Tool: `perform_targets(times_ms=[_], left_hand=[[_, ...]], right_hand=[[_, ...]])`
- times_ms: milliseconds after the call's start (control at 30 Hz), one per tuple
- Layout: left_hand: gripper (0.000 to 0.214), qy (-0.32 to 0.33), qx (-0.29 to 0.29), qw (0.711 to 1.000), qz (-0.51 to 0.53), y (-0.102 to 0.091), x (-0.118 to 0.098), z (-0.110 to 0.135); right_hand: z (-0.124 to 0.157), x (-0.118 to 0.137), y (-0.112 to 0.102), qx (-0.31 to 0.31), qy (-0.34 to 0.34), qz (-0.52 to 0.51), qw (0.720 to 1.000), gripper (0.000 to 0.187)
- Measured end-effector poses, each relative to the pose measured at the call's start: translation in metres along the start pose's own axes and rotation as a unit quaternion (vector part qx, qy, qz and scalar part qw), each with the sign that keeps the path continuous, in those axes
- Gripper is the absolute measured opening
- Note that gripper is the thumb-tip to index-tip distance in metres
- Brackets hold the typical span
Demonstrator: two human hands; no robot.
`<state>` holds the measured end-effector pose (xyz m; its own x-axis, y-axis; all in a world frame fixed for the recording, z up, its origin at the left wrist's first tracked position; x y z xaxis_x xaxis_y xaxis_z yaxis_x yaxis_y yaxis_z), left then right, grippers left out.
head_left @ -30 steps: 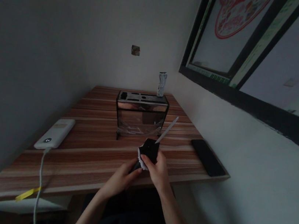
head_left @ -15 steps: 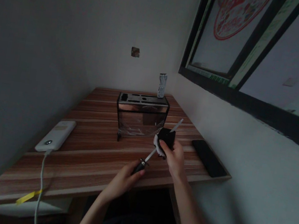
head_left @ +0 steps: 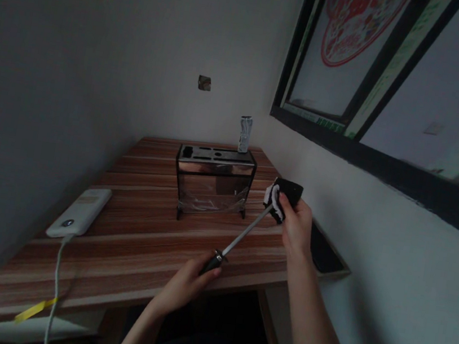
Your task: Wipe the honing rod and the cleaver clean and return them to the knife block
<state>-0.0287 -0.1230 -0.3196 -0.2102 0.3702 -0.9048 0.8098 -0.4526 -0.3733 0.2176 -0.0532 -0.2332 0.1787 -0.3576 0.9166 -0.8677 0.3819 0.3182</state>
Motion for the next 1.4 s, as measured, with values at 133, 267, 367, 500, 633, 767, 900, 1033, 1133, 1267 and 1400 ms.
perform_targets(times_ms=[133, 267, 367, 500, 633, 767, 900, 1033, 1133, 1267, 1400], left_hand=[[0.035, 0.001, 0.004, 1.000, -0.005, -0.001, -0.002, 0.000], [0.034, -0.012, 0.001, 1.000, -0.006, -0.001, -0.001, 0.001], [0.034, -0.019, -0.021, 1.000, 0.004, -0.003, 0.004, 0.002], [0.040, -0.049, -0.031, 0.998, 0.039, 0.000, 0.014, 0.004], [0.045, -0.063, -0.031, 0.994, 0.082, 0.003, 0.017, 0.004], [0.046, -0.055, -0.044, 0.993, 0.093, 0.002, 0.013, 0.003], [0.051, -0.041, -0.050, 0.993, 0.098, 0.001, 0.013, 0.003], [0.054, -0.037, -0.046, 0.994, 0.090, 0.000, 0.017, 0.003], [0.055, -0.034, -0.050, 0.995, 0.083, -0.001, 0.017, 0.002], [0.053, -0.032, -0.045, 0.995, 0.084, -0.001, 0.014, 0.002], [0.054, -0.052, -0.043, 0.993, 0.092, 0.000, 0.012, 0.003]], right_hand=[[0.002, -0.008, 0.000, -0.005, 0.020, -0.023, 1.000, 0.032], [0.011, -0.012, 0.007, -0.013, 0.042, -0.031, 0.999, 0.033], [0.024, -0.020, 0.018, 0.011, 0.069, -0.013, 0.997, 0.030], [0.046, -0.035, 0.036, 0.081, 0.076, 0.051, 0.993, 0.029], [0.069, -0.048, 0.050, 0.125, 0.088, 0.105, 0.983, 0.029], [0.091, -0.052, 0.063, 0.169, 0.116, 0.112, 0.972, 0.040], [0.108, -0.054, 0.070, 0.188, 0.139, 0.118, 0.965, 0.038], [0.111, -0.056, 0.068, 0.178, 0.136, 0.137, 0.965, 0.038], [0.110, -0.057, 0.067, 0.176, 0.136, 0.147, 0.964, 0.040], [0.111, -0.058, 0.066, 0.172, 0.137, 0.144, 0.965, 0.037], [0.113, -0.057, 0.065, 0.161, 0.127, 0.147, 0.968, 0.040]])
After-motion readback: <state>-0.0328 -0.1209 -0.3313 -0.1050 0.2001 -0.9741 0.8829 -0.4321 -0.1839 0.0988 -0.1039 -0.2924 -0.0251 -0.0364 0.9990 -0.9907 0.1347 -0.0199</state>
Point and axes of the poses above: each hand's wrist, its own z-axis away from the middle knuckle, its own y-axis out of the palm, x = y × z, the point moved 6 cm from there along -z, towards the middle knuckle, and after that the axes turned 11 degrees about y, right-handed, at the moved point
